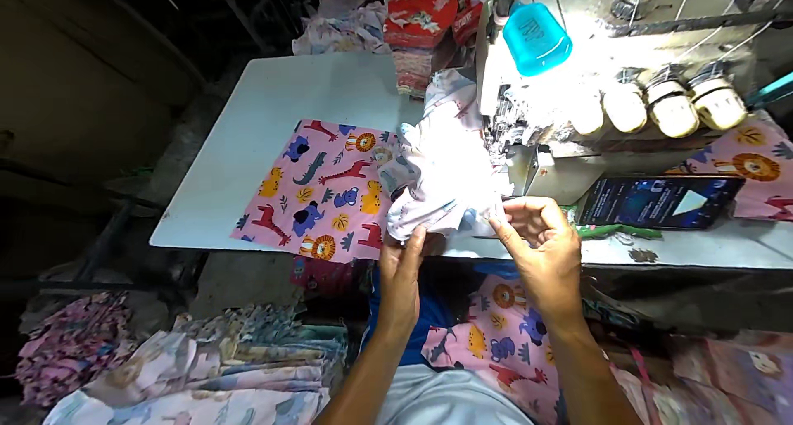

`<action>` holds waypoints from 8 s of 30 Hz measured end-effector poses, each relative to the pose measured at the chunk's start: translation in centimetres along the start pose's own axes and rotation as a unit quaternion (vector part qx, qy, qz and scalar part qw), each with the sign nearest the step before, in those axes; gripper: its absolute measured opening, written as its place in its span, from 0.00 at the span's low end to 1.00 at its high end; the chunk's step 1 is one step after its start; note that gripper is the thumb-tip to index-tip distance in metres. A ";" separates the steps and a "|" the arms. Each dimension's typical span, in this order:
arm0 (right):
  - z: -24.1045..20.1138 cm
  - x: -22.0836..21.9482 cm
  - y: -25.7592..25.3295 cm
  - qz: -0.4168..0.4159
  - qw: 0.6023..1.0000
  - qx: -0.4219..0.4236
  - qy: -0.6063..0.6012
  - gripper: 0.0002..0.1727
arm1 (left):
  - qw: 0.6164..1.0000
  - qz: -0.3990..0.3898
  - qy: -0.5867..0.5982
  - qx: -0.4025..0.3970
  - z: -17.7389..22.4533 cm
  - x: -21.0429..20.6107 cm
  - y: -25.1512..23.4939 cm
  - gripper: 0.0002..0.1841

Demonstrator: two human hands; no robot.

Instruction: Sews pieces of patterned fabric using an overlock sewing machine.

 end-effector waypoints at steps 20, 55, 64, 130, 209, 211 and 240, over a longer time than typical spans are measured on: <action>-0.8 0.0 1.4 0.014 0.998 0.056 0.028 0.13 | 0.933 -0.046 -0.253 -0.251 1.5 -1.1 0.4 0.18; -0.8 1.5 -0.7 0.049 0.997 0.043 0.048 0.12 | 0.970 -0.036 -0.170 -0.167 1.5 0.1 0.0 0.10; -0.2 1.3 -1.2 0.010 1.000 -0.002 0.021 0.12 | 0.969 -0.041 -0.172 -0.173 1.5 -0.1 0.0 0.11; 2.3 0.0 0.3 -0.020 0.969 -0.131 -0.207 0.07 | 0.974 -0.082 -0.146 -0.153 1.2 -2.2 0.3 0.35; -16.2 0.1 -2.0 -0.174 0.917 0.340 0.117 0.09 | 0.839 -0.502 -0.192 -0.084 10.2 -7.8 0.5 0.22; -14.7 0.4 -3.4 -0.122 0.943 0.298 0.087 0.11 | 0.816 -0.508 -0.268 -0.066 8.9 -8.5 0.9 0.11; -3.9 4.2 -4.2 -0.050 0.993 0.098 0.040 0.10 | 0.821 -0.072 -0.549 -0.138 9.7 9.8 -9.8 0.38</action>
Point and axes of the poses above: each hand's wrist, its own y-axis away from the middle knuckle, its own x-axis out of the back of the hand, z = x × y, the point moved 7 cm from there along -y, towards the middle knuckle, and after that the axes turned 5 degrees about -x, right-handed, at the moved point
